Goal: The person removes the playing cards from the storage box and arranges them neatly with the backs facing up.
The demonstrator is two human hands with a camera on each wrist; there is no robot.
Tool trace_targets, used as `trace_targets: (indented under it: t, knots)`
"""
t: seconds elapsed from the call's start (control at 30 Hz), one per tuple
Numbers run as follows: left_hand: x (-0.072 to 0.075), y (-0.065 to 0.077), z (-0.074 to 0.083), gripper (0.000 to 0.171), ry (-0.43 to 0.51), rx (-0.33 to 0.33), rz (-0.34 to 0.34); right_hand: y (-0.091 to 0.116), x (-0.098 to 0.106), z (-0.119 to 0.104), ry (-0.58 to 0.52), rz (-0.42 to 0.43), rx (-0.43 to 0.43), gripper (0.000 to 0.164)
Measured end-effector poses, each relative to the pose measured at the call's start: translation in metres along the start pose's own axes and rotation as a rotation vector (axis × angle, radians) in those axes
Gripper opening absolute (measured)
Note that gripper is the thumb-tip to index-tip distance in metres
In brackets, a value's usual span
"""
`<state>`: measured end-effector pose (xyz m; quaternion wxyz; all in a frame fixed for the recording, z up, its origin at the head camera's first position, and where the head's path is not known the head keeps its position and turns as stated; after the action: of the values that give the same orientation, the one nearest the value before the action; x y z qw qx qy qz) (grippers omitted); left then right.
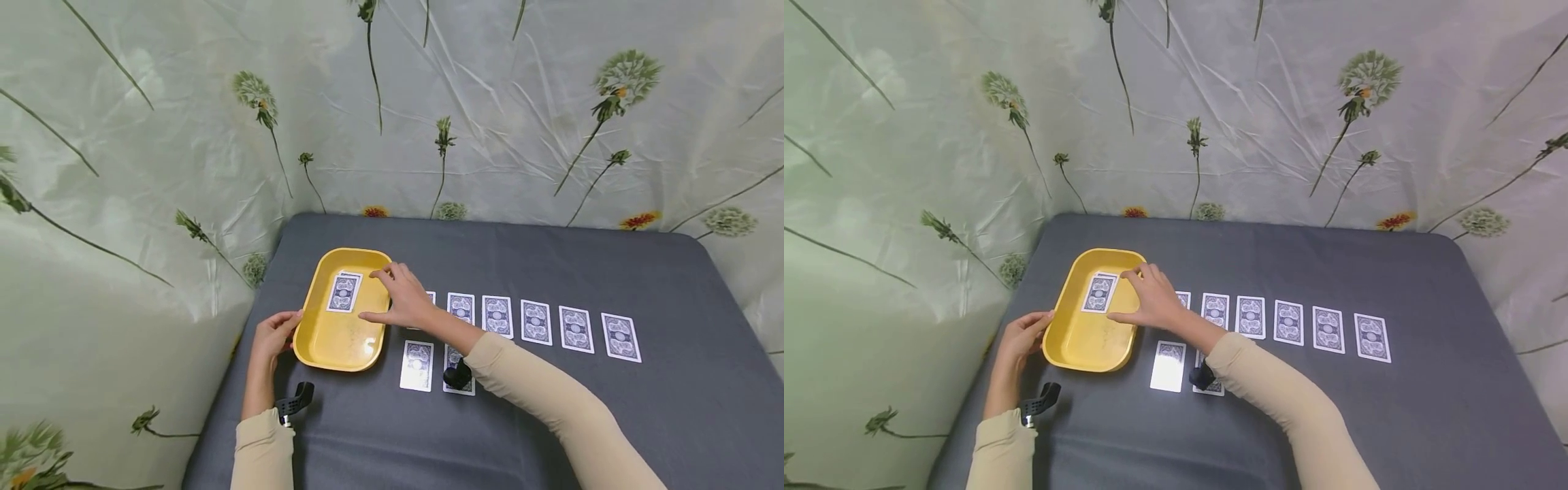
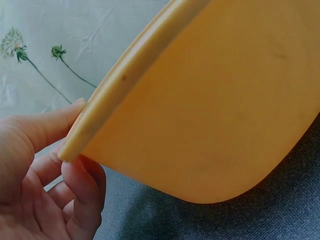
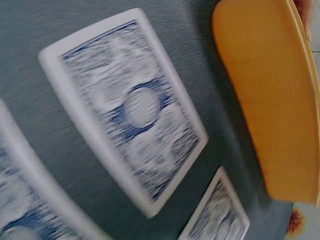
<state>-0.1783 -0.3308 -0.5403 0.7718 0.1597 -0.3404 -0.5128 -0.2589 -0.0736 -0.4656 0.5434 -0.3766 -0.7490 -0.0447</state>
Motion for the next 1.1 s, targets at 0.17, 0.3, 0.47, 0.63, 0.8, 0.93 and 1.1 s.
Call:
trace_targets:
  t: [0.17, 0.3, 0.47, 0.63, 0.8, 0.93, 1.1]
  knots:
    - [-0.001, -0.003, -0.001, 0.052, 0.004, 0.007, -0.009, -0.020, -0.012, -0.010, 0.044, -0.031, 0.032, 0.078]
    - [-0.001, -0.003, 0.000, 0.051, 0.002, 0.013, -0.008, -0.033, -0.023, -0.017, 0.041, -0.057, 0.056, 0.078]
    - [-0.002, -0.003, 0.002, 0.048, 0.003, 0.004, -0.003, -0.045, -0.038, -0.019, 0.052, -0.083, 0.054, 0.078]
    - [-0.003, -0.004, -0.001, 0.048, 0.012, 0.012, -0.006, -0.054, -0.053, -0.015, 0.073, -0.146, 0.026, 0.081]
    - [-0.002, -0.004, -0.002, 0.045, 0.019, -0.011, -0.005, -0.063, -0.062, -0.009, 0.087, -0.181, -0.021, 0.087]
    - [-0.002, -0.004, 0.000, 0.044, 0.031, -0.029, -0.016, -0.068, -0.069, -0.003, 0.122, -0.233, -0.060, 0.093]
    - [0.001, -0.005, -0.001, 0.042, 0.050, -0.025, -0.020, -0.073, -0.080, 0.001, 0.145, -0.304, -0.072, 0.098]
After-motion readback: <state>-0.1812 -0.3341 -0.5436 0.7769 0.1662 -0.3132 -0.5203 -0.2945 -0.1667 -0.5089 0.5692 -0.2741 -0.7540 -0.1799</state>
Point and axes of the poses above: each hand's wrist, its own y-axis away from the middle knuckle, its own x-axis out of the back of the hand, z = x × y, the point moved 7 cm from there along -y, towards the middle knuckle, and after that the axes turned 11 degrees about x, right-handed, at the moved point
